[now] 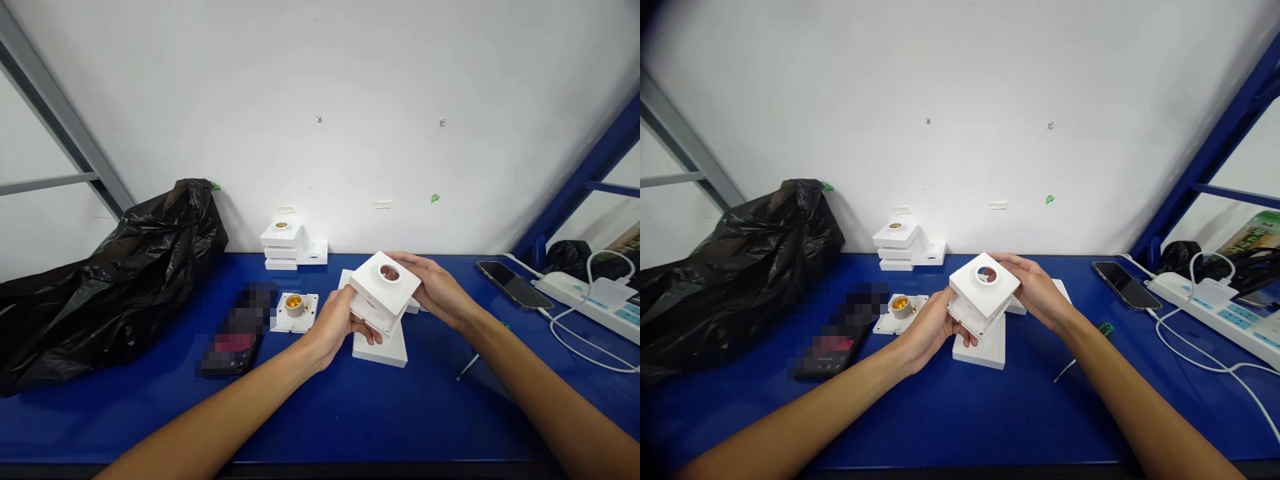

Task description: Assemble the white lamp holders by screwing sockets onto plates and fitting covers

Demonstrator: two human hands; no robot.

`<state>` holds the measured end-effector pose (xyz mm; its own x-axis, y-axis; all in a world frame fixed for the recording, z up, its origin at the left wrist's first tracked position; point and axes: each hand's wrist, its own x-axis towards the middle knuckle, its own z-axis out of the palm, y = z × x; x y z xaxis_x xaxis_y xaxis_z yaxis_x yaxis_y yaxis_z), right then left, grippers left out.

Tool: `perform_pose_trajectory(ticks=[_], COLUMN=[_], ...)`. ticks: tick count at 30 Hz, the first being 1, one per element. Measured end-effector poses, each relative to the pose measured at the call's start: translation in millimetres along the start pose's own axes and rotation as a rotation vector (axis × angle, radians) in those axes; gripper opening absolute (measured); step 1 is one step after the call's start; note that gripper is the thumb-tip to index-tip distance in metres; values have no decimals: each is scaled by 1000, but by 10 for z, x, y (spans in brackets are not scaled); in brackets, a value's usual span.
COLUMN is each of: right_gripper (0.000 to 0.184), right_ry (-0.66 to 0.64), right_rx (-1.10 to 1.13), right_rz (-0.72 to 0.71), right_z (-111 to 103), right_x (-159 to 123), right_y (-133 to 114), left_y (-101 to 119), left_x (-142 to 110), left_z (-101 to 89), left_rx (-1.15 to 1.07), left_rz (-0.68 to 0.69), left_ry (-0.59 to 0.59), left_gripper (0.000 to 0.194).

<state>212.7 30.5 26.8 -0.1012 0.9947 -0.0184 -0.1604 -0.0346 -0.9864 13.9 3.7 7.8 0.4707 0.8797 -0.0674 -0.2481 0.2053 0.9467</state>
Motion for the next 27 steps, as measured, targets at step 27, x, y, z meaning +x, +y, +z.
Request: perform_pose_trajectory(ticks=[27], right_gripper=[69], right_ry=[-227], right_rx=[-34], right_rz=[63], right_z=[95], right_x=[-28], right_y=[215], left_y=[76], left_x=[-1], left_z=[30], left_rx=[-162], left_rz=[196], left_ry=[-26], left_gripper=[64])
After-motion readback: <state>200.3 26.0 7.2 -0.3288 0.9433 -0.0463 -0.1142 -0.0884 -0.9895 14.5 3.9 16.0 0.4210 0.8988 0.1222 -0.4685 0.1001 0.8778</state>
